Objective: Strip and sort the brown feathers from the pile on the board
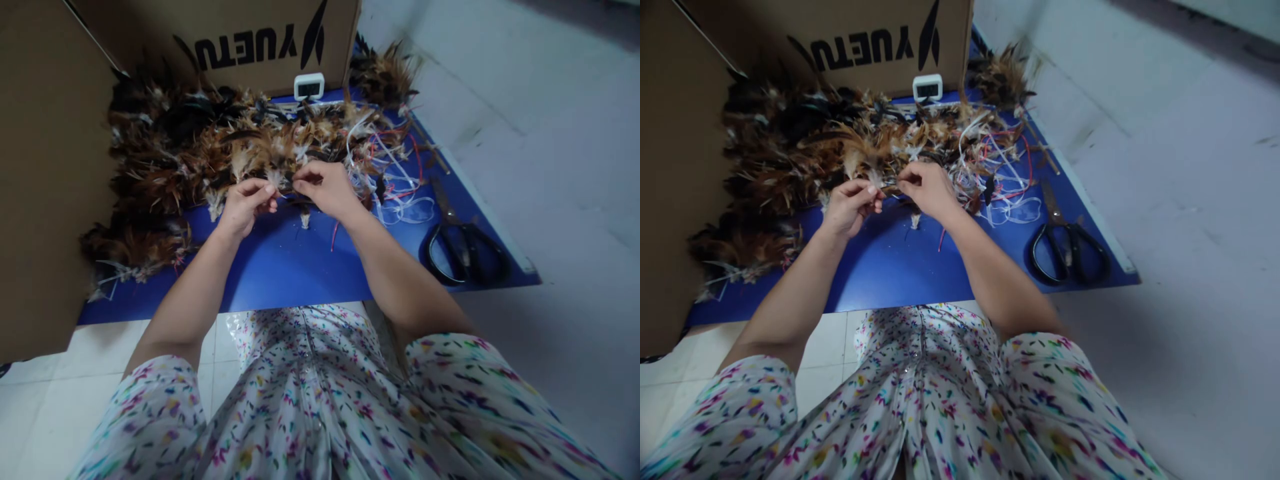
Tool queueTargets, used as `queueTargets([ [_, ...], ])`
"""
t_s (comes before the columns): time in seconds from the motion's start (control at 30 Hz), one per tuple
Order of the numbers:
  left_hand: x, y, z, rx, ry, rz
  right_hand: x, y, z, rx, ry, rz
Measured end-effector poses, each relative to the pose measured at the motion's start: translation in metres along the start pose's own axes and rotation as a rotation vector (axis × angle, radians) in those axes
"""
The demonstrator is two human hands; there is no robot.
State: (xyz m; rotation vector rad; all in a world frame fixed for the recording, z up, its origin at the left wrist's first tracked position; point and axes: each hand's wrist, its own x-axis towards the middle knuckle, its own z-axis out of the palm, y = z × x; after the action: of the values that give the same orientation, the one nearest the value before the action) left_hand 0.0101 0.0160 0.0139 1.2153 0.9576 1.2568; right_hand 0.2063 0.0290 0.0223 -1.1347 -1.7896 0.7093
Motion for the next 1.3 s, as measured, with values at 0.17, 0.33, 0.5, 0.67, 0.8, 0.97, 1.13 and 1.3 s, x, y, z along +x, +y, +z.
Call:
queueTargets([
  [0.17,0.002,0.003,-0.002,-0.042,0.071,0.000,-0.006,-0.003,-0.008,-0.533,-0.220,-0.052],
  [0.33,0.002,0.006,-0.001,-0.056,0.115,-0.057,-0.010,-0.011,-0.004,-0.799,-0.324,-0.037],
  [0.5,0.003,0.006,-0.001,-0.084,0.105,-0.083,-0.007,-0.004,-0.004,-0.723,-0.231,-0.061],
  [0.67,0.003,0.006,-0.001,-0.064,0.119,-0.110,-0.003,0.002,-0.006,-0.470,-0.095,-0.045],
  [0.8,0.002,0.007,0.000,-0.065,0.122,-0.112,-0.004,-0.005,-0.008,-0.284,-0.068,0.006],
  [0.97,0.001,0.007,-0.001,-0.048,0.091,-0.099,-0.004,-0.004,-0.007,-0.105,-0.077,0.040],
  [1.13,0.000,0.005,0.000,-0.091,0.070,-0.102,-0.002,-0.001,-0.003,0.158,-0.117,0.154],
  [1.3,-0.002,0.005,0.004,-0.081,0.067,-0.127,-0.003,-0.005,-0.001,0.312,-0.142,0.207],
])
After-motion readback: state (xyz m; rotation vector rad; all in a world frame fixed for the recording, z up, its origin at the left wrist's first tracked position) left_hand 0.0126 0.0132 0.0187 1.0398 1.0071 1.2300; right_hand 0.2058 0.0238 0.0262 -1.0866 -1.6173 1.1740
